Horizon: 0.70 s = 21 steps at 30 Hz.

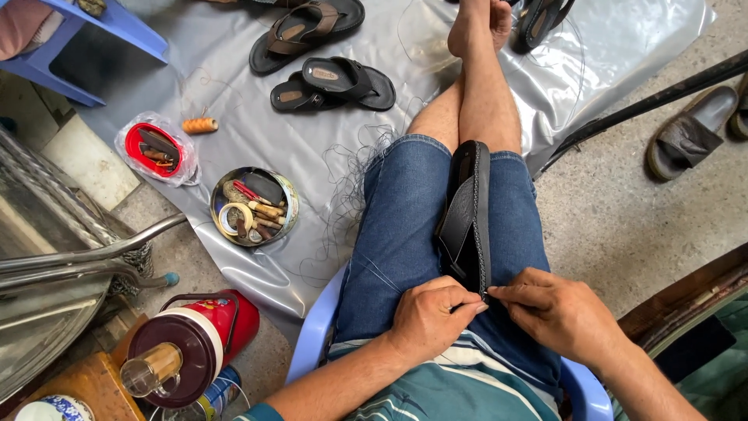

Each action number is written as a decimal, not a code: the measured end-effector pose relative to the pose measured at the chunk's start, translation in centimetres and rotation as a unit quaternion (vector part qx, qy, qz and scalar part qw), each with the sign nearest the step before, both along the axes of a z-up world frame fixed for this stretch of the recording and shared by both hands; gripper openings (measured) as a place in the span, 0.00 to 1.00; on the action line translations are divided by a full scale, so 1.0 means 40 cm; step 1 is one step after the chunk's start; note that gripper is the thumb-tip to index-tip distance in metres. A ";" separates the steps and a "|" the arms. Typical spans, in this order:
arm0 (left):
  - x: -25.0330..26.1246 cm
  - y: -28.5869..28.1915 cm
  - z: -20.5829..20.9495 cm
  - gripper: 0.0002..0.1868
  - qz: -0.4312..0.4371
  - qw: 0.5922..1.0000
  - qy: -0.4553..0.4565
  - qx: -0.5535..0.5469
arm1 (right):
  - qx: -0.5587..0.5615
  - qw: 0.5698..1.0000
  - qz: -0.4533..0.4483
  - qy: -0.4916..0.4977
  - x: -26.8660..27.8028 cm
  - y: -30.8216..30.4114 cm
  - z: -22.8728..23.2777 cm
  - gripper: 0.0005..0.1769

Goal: Hand-stitching the sole of a sandal using a needle and thread.

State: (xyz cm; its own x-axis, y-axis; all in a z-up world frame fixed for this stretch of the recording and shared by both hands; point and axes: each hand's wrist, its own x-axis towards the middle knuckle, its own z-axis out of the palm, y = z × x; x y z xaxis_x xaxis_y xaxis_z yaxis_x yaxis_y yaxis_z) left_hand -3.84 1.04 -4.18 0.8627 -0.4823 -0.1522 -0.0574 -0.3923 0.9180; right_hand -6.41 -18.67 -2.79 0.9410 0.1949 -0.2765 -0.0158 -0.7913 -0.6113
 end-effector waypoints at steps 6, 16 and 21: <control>0.003 -0.002 -0.007 0.03 -0.020 1.000 -0.008 0.021 | -0.052 0.998 -0.017 -0.011 -0.003 0.026 0.013 0.11; -0.021 0.013 -0.035 0.04 -0.036 0.996 -0.080 0.001 | 0.020 0.982 -0.130 -0.134 -0.134 -0.024 -0.246 0.13; -0.018 0.026 -0.062 0.07 -0.099 0.995 -0.032 0.006 | 0.280 0.919 -0.275 -0.035 0.305 0.019 -0.276 0.20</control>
